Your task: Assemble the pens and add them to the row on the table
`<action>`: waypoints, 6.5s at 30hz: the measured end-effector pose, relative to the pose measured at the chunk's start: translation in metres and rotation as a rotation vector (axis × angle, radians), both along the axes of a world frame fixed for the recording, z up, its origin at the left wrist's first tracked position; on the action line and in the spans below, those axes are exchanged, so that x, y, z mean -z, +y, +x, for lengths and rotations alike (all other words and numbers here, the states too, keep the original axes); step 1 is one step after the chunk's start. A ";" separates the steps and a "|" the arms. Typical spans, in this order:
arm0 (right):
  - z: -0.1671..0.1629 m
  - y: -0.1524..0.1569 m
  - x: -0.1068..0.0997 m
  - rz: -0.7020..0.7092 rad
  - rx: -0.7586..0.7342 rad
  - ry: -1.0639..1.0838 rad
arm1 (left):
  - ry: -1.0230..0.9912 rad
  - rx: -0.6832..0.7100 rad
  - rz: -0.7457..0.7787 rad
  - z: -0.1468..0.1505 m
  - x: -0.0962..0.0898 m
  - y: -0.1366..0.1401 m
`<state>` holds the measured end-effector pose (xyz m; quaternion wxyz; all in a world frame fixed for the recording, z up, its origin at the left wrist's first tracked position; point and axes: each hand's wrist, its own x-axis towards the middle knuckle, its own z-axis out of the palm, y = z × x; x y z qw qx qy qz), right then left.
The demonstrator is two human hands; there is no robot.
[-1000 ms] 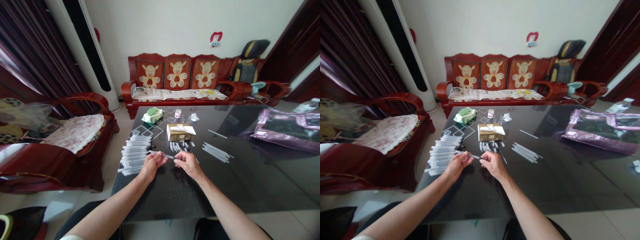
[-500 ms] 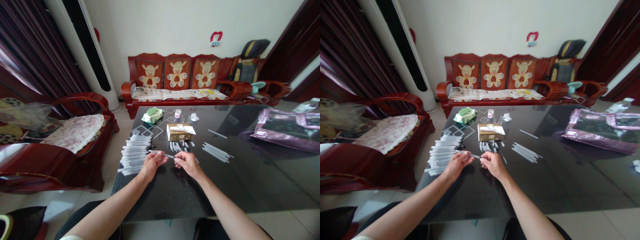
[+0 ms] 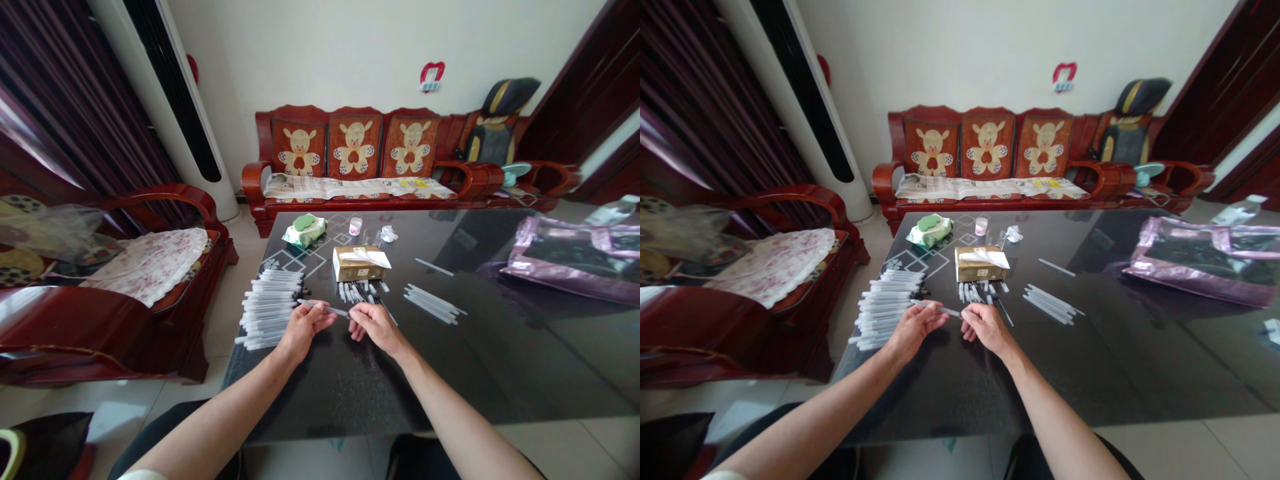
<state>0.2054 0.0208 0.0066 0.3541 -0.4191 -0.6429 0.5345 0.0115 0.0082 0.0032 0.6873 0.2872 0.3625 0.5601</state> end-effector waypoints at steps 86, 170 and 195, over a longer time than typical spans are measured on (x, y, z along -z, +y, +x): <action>0.000 -0.002 0.000 0.059 0.048 -0.059 | -0.001 -0.011 -0.114 0.001 0.002 0.000; -0.006 -0.007 -0.004 -0.018 -0.016 -0.091 | 0.026 -0.012 -0.081 0.001 0.006 0.000; -0.005 -0.008 -0.003 0.017 -0.015 -0.080 | 0.035 -0.017 -0.047 0.000 0.003 0.001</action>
